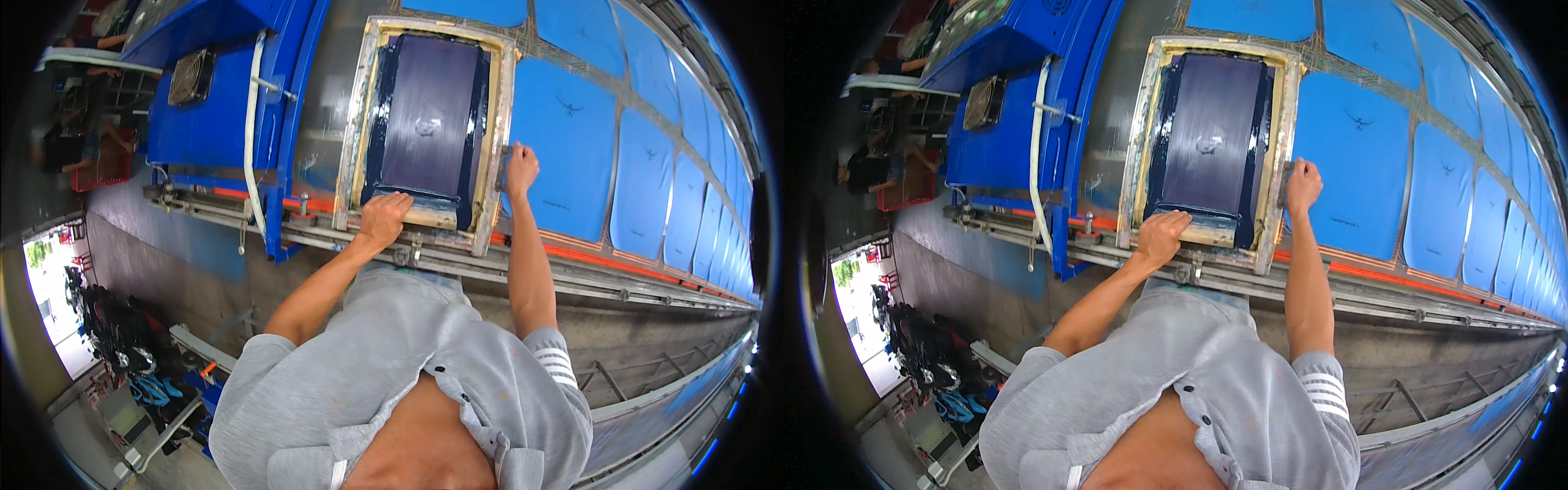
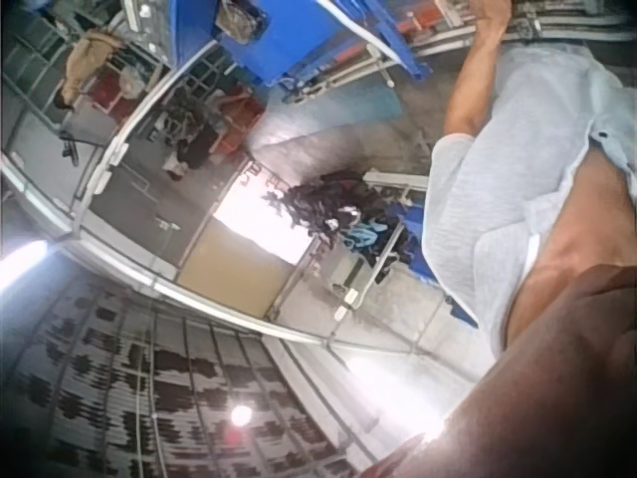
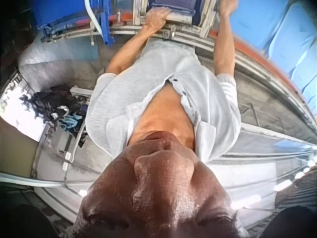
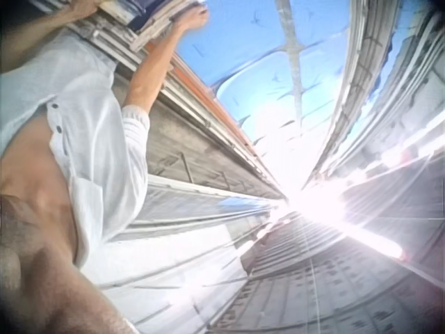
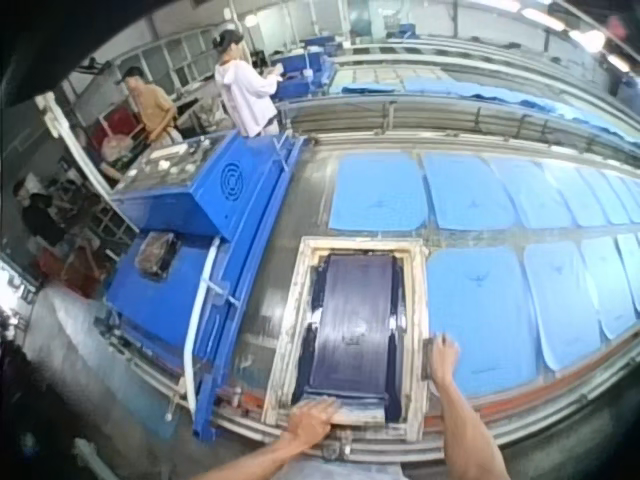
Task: The person performs screen printing on a blue fabric laid on a conveyor. They use a squeegee to pull dark ink across a screen frame, repeatedly lifting and repositioning the screen to print a design. Another worker occasionally adds ink to the screen.
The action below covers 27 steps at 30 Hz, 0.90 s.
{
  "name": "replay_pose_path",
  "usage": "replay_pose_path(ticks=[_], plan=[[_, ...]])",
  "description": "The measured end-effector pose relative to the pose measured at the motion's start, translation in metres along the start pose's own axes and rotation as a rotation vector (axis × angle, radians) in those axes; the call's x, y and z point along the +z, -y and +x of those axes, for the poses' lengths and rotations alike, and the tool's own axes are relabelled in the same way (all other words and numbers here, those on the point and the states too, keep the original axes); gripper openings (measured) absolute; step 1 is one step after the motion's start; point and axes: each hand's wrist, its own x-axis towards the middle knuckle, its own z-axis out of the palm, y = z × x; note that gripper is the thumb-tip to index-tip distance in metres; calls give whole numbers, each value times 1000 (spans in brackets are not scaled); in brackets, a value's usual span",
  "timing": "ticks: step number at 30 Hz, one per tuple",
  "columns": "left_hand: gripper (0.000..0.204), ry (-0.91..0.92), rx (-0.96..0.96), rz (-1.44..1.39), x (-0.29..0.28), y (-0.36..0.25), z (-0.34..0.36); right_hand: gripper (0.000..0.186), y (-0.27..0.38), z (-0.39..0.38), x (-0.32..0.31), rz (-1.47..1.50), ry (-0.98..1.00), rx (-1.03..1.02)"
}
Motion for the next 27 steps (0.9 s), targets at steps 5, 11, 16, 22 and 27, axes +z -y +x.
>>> replay_pose_path(ticks=[5,11,16,22,27], plan=[[38,-138,49,19,9,39,104,34,21,-5,-1,-104,-375,-312],[29,-17,52,37,2,96,273,35,141,64,9,13,-121,-872],[21,194,-31,140,-26,118,385,45,225,150,32,-247,406,-936],[24,228,-9,116,-29,140,435,31,264,198,64,-527,586,-872],[23,221,-2,156,-21,127,384,19,224,156,82,-599,424,-940]])
